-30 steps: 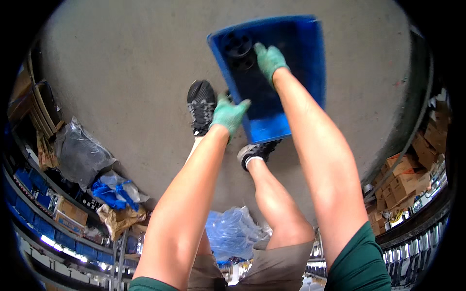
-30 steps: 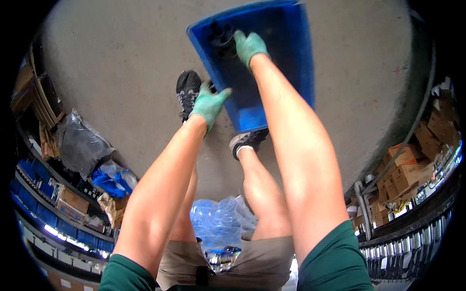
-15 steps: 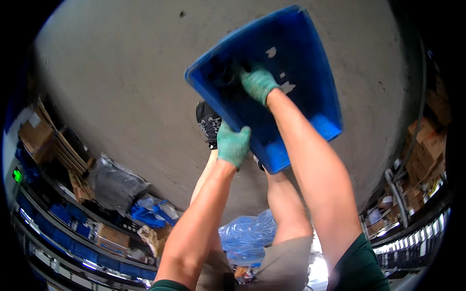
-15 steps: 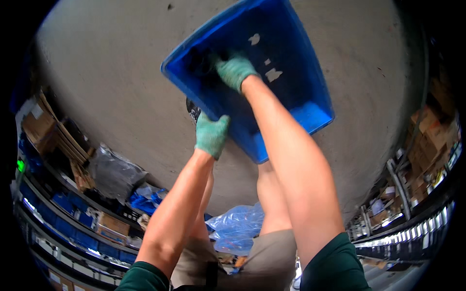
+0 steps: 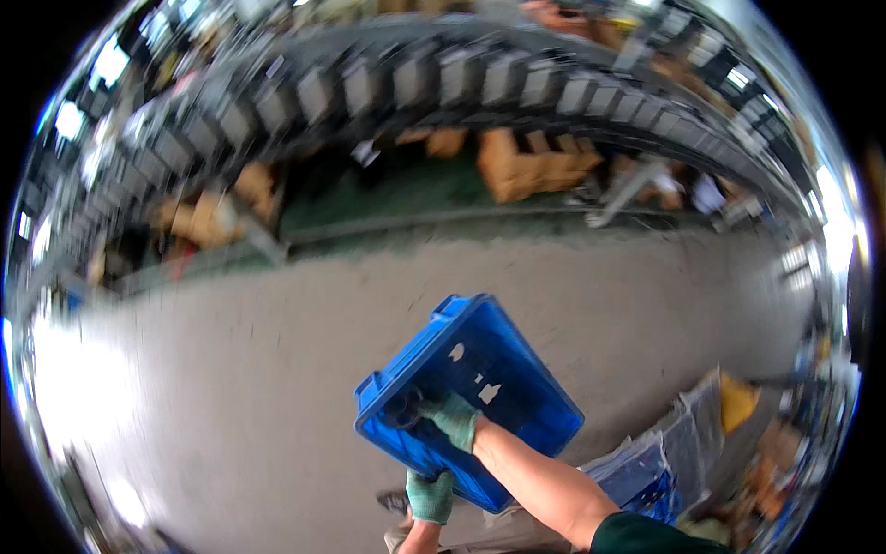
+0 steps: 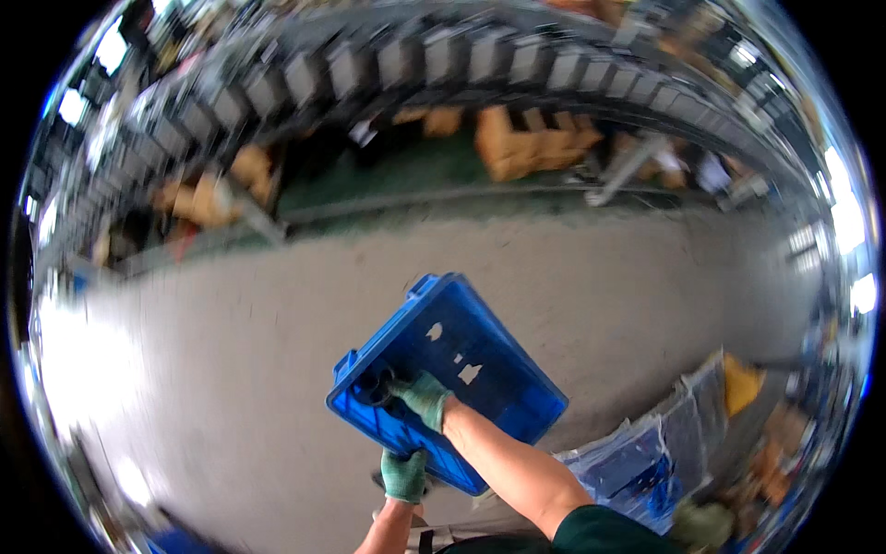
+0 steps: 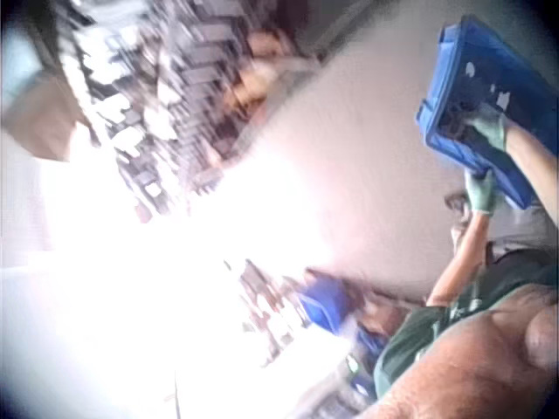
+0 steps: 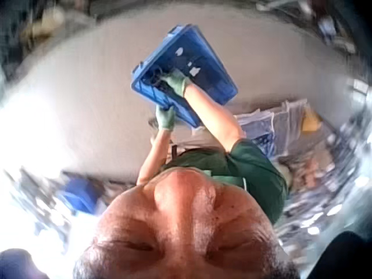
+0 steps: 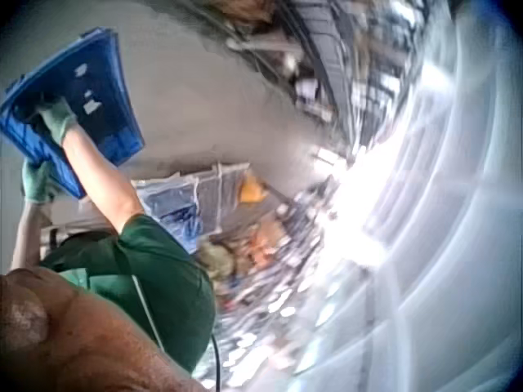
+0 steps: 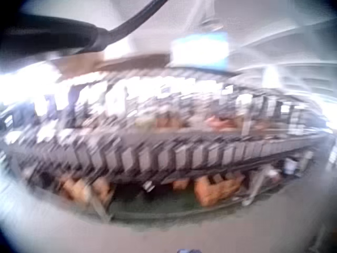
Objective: The person carries a blue bin filled with metal pulleys to a long assembly table. They repeatedly pick up the pulleys from the bin and place them into the tops of cylindrical metal housings arranged in a row. The person continues this process until the bin is empty, then returns the empty bin to its original location.
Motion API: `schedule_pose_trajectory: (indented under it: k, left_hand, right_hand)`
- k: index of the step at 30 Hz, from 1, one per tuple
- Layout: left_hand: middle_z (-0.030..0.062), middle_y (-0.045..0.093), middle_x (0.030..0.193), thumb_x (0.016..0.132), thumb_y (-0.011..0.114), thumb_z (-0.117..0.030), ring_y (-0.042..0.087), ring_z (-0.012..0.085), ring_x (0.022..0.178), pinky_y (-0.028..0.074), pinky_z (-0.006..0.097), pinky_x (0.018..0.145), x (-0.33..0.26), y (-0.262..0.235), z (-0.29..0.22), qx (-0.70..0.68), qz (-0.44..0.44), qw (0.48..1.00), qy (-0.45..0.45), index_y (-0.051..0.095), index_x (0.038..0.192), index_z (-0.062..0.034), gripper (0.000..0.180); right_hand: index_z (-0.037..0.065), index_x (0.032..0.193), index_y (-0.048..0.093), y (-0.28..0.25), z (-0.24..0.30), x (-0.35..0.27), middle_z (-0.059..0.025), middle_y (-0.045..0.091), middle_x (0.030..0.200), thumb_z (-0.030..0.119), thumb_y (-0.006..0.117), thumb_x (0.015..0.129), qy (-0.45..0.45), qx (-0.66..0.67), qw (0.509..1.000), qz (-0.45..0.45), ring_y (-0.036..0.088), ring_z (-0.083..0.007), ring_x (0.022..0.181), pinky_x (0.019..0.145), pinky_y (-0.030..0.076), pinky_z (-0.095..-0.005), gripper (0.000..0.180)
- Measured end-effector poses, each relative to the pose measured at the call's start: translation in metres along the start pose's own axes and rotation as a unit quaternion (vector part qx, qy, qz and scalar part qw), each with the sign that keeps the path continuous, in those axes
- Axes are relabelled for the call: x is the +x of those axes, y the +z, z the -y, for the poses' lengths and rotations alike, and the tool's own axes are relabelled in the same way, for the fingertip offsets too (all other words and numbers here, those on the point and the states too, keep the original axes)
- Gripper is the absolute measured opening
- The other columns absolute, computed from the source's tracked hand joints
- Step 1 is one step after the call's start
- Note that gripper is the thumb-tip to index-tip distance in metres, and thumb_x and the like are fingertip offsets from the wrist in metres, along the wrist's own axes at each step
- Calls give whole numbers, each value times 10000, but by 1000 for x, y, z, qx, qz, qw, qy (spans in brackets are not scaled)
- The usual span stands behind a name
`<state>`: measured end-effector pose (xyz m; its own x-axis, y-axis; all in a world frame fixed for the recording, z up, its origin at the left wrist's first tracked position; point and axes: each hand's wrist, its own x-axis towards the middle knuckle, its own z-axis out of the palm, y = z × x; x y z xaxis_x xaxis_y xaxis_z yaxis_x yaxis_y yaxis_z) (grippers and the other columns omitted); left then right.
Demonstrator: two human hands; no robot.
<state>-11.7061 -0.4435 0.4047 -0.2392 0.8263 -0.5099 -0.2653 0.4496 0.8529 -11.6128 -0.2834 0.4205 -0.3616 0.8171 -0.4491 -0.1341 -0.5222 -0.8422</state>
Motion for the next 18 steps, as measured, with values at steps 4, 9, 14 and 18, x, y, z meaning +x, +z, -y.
schedule_pose_trajectory:
  k: [4, 9, 14, 18]
  left_hand:
    - [62, 689, 1149, 798, 636, 88, 655, 164, 1024, 534, 316, 905, 10, 112, -94, -32, 124, 989, 73, 601, 1293, -25, 509]
    - [34, 666, 962, 805, 618, 90, 648, 168, 850, 550, 323, 757, -12, 278, -157, 41, 230, 972, 19, 618, 1147, -39, 365]
    - [69, 676, 955, 820, 641, 68, 681, 225, 792, 585, 353, 704, -4, 442, -183, 16, 314, 942, -119, 602, 1179, -45, 378]
    - [106, 689, 1032, 848, 632, 53, 698, 264, 847, 618, 414, 686, 23, 564, -135, 42, 357, 913, -196, 593, 1235, -19, 395]
  right_hand:
    - [20, 1323, 626, -74, 142, -64, -132, 707, 1206, 120, 683, 916, -37, -31, 994, -99, 641, -233, 1108, 990, 488, -354, 423]
    - [-13, 1276, 649, -220, 248, -211, -85, 730, 1098, 56, 646, 938, -56, 26, 970, -233, 674, -196, 967, 898, 525, -343, 345]
    - [0, 1302, 608, -355, 287, -298, -63, 694, 1075, 6, 604, 947, -192, 182, 900, -346, 646, -114, 856, 726, 539, -267, 355]
    - [-27, 1348, 577, -437, 317, -374, -111, 672, 1183, 0, 597, 909, -251, 261, 830, -424, 648, -180, 1066, 909, 552, -341, 440]
